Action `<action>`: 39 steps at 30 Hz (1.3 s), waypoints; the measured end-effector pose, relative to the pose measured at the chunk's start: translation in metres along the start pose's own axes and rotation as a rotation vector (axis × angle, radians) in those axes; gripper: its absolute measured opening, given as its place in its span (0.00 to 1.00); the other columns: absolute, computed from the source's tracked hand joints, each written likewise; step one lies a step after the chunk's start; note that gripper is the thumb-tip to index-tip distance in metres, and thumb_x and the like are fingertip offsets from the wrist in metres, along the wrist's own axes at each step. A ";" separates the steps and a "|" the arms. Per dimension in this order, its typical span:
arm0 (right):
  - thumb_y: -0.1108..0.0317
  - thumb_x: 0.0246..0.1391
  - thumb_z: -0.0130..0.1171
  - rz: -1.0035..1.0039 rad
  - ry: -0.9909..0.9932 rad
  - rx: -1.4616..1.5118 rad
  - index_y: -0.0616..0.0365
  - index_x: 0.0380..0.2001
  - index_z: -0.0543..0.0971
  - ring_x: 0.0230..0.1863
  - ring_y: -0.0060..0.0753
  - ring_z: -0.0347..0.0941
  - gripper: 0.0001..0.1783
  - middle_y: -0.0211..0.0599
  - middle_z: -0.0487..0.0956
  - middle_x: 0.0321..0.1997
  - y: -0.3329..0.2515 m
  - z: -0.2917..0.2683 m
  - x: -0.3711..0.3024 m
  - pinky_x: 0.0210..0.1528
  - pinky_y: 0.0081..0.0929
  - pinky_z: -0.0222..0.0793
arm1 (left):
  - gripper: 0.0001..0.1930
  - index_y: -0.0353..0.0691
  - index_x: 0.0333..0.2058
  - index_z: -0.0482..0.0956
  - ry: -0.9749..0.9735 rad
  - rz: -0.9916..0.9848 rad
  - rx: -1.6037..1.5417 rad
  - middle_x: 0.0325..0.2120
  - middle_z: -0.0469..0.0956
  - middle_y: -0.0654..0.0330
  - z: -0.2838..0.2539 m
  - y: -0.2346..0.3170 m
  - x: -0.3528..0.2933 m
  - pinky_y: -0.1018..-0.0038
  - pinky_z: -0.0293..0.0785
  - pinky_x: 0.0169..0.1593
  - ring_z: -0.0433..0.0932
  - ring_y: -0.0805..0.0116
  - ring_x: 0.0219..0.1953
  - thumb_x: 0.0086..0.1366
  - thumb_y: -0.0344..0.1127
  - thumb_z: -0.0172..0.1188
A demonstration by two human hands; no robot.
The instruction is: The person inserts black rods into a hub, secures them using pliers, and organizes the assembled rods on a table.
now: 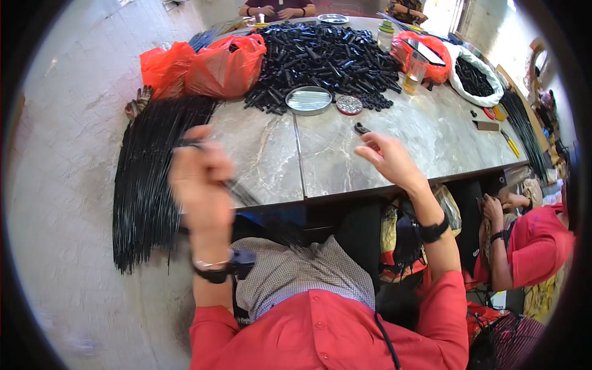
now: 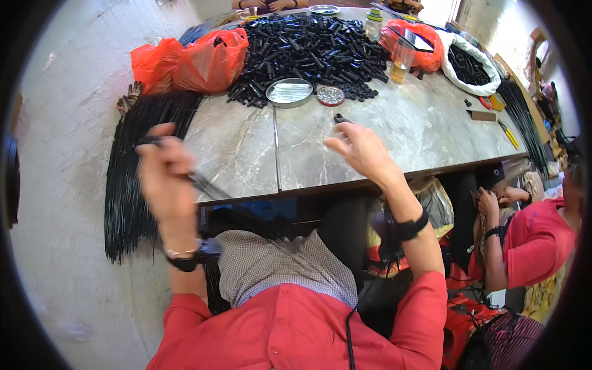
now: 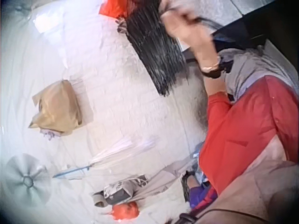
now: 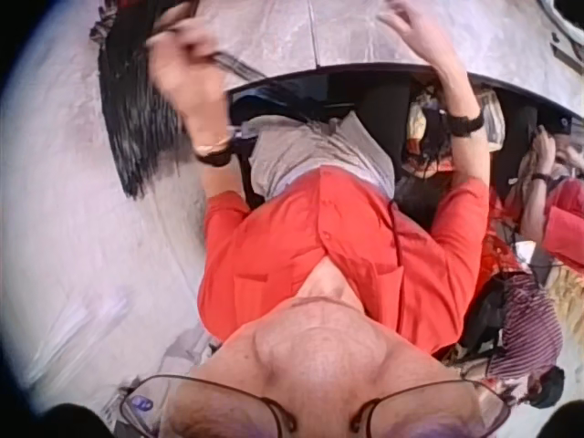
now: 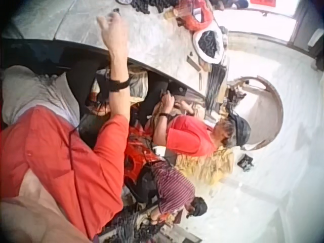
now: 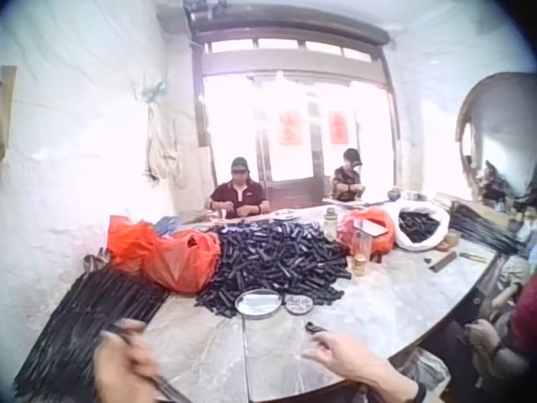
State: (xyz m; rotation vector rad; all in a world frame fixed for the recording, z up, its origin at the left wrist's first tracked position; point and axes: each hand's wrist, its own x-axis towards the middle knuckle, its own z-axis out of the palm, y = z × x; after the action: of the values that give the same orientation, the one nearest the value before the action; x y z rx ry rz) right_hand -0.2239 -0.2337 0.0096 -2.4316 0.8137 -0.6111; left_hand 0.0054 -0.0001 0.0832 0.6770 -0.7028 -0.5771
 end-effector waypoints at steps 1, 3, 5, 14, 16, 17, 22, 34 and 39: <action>0.54 0.53 0.61 0.094 0.049 -0.404 0.63 0.45 0.74 0.41 0.47 0.73 0.24 0.49 0.76 0.38 0.015 0.006 -0.006 0.44 0.37 0.69 | 0.16 0.33 0.46 0.69 0.060 0.052 -0.294 0.25 0.61 0.68 -0.003 0.029 0.003 0.81 0.54 0.27 0.57 0.80 0.24 0.69 0.41 0.51; 0.54 0.53 0.61 0.095 0.086 -0.496 0.62 0.45 0.74 0.43 0.50 0.71 0.25 0.50 0.74 0.39 0.049 0.021 -0.011 0.45 0.39 0.68 | 0.19 0.32 0.47 0.68 -0.061 0.385 -0.197 0.25 0.60 0.68 -0.020 0.078 -0.007 0.81 0.54 0.26 0.57 0.80 0.24 0.67 0.42 0.55; 0.54 0.53 0.59 0.034 0.205 -0.592 0.59 0.41 0.74 0.44 0.53 0.68 0.21 0.50 0.72 0.40 0.073 0.040 -0.014 0.43 0.43 0.66 | 0.18 0.36 0.47 0.69 -0.163 0.330 -0.116 0.23 0.58 0.69 -0.013 0.084 -0.013 0.80 0.50 0.26 0.53 0.79 0.22 0.66 0.43 0.55; 0.64 0.60 0.52 0.221 -0.121 0.218 0.66 0.42 0.74 0.35 0.43 0.71 0.15 0.48 0.75 0.31 -0.008 0.001 -0.029 0.39 0.33 0.65 | 0.34 0.33 0.40 0.73 -0.042 -0.131 0.194 0.17 0.57 0.71 -0.011 -0.036 -0.017 0.82 0.49 0.22 0.52 0.81 0.18 0.70 0.62 0.33; 0.66 0.58 0.54 0.176 -0.217 0.383 0.64 0.44 0.74 0.33 0.40 0.69 0.14 0.46 0.73 0.30 -0.049 -0.010 -0.049 0.39 0.29 0.66 | 0.33 0.32 0.38 0.74 -0.038 -0.136 0.226 0.15 0.57 0.71 -0.004 -0.046 -0.018 0.83 0.47 0.21 0.50 0.82 0.16 0.71 0.60 0.34; 0.67 0.57 0.56 0.074 -0.266 0.409 0.64 0.44 0.74 0.34 0.40 0.70 0.14 0.45 0.73 0.31 -0.056 -0.011 -0.059 0.39 0.29 0.66 | 0.33 0.32 0.38 0.74 -0.040 -0.142 0.220 0.15 0.57 0.71 0.000 -0.050 -0.018 0.83 0.47 0.21 0.50 0.82 0.16 0.71 0.60 0.34; 0.72 0.53 0.59 -0.171 -0.411 0.375 0.61 0.53 0.70 0.39 0.48 0.73 0.23 0.47 0.74 0.41 -0.105 -0.016 -0.071 0.43 0.34 0.69 | 0.26 0.33 0.36 0.75 0.116 -0.130 0.248 0.13 0.58 0.72 0.019 -0.040 -0.011 0.82 0.46 0.19 0.49 0.83 0.14 0.72 0.53 0.41; 0.74 0.50 0.59 -0.203 -0.300 0.309 0.60 0.54 0.70 0.45 0.52 0.74 0.25 0.47 0.75 0.47 -0.105 -0.026 -0.078 0.47 0.37 0.70 | 0.25 0.37 0.39 0.76 0.334 0.047 0.037 0.10 0.47 0.71 0.016 0.016 -0.003 0.79 0.44 0.18 0.43 0.81 0.12 0.71 0.54 0.41; 0.73 0.50 0.60 -0.179 -0.300 0.163 0.58 0.54 0.70 0.43 0.53 0.75 0.26 0.46 0.75 0.49 -0.113 -0.014 -0.089 0.43 0.38 0.73 | 0.30 0.37 0.35 0.78 0.302 -0.074 0.062 0.09 0.48 0.73 0.001 -0.040 -0.022 0.80 0.43 0.18 0.45 0.80 0.12 0.70 0.60 0.39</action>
State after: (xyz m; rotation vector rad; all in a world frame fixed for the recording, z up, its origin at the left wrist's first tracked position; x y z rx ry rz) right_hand -0.2481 -0.1027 0.0638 -2.3826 0.4123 -0.3469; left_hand -0.0192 -0.0117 0.0467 0.8300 -0.4160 -0.5081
